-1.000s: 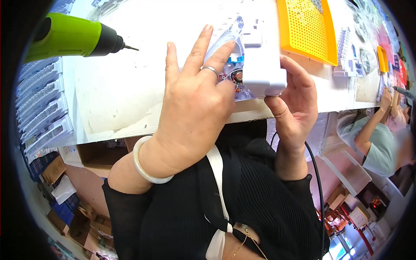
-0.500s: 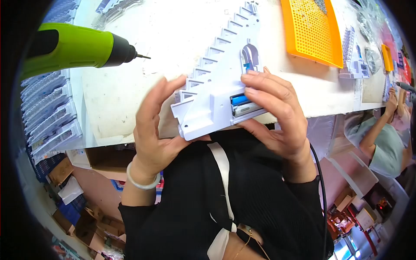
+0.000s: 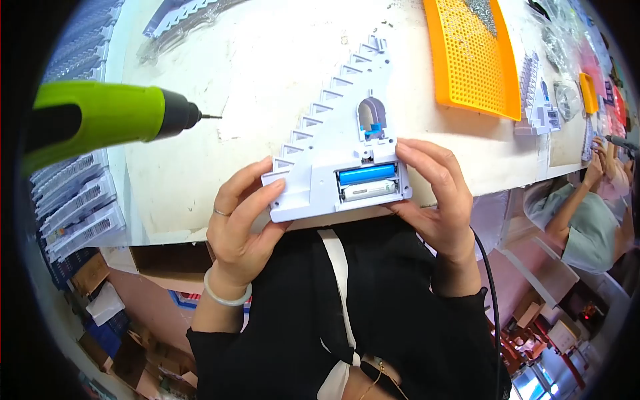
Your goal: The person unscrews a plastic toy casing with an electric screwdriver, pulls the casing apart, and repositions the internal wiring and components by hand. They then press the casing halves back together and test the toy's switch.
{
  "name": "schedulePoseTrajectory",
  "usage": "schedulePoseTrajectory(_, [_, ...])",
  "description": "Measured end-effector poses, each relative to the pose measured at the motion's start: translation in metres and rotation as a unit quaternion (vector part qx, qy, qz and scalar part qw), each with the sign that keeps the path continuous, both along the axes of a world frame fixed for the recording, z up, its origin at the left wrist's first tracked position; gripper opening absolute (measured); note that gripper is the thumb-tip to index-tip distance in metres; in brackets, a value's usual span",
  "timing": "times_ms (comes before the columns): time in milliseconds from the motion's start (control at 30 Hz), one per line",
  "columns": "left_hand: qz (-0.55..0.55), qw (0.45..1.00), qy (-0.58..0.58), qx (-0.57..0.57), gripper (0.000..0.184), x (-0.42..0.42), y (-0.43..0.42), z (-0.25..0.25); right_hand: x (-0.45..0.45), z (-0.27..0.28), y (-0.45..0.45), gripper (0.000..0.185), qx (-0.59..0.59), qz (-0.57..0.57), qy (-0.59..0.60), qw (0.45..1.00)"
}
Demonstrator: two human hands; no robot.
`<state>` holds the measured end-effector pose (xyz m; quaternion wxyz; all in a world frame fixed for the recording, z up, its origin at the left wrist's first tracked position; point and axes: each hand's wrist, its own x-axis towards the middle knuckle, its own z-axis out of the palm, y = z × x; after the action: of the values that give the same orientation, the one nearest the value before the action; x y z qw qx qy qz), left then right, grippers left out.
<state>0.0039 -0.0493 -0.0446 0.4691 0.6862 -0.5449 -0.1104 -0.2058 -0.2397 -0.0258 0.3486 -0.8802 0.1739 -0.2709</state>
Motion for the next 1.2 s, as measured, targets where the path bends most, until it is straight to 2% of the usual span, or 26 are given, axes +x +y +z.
schedulePoseTrajectory(1067, [0.007,0.999,0.046,-0.023,0.043,0.000,0.000,-0.013,0.002,0.018,0.002,0.074,0.077,-0.021,0.067,0.995])
schedulePoseTrajectory(1200, [0.003,0.998,0.055,-0.019,0.044,0.001,0.000,-0.013,0.003,0.024,0.001,0.069,0.073,-0.023,0.088,0.993])
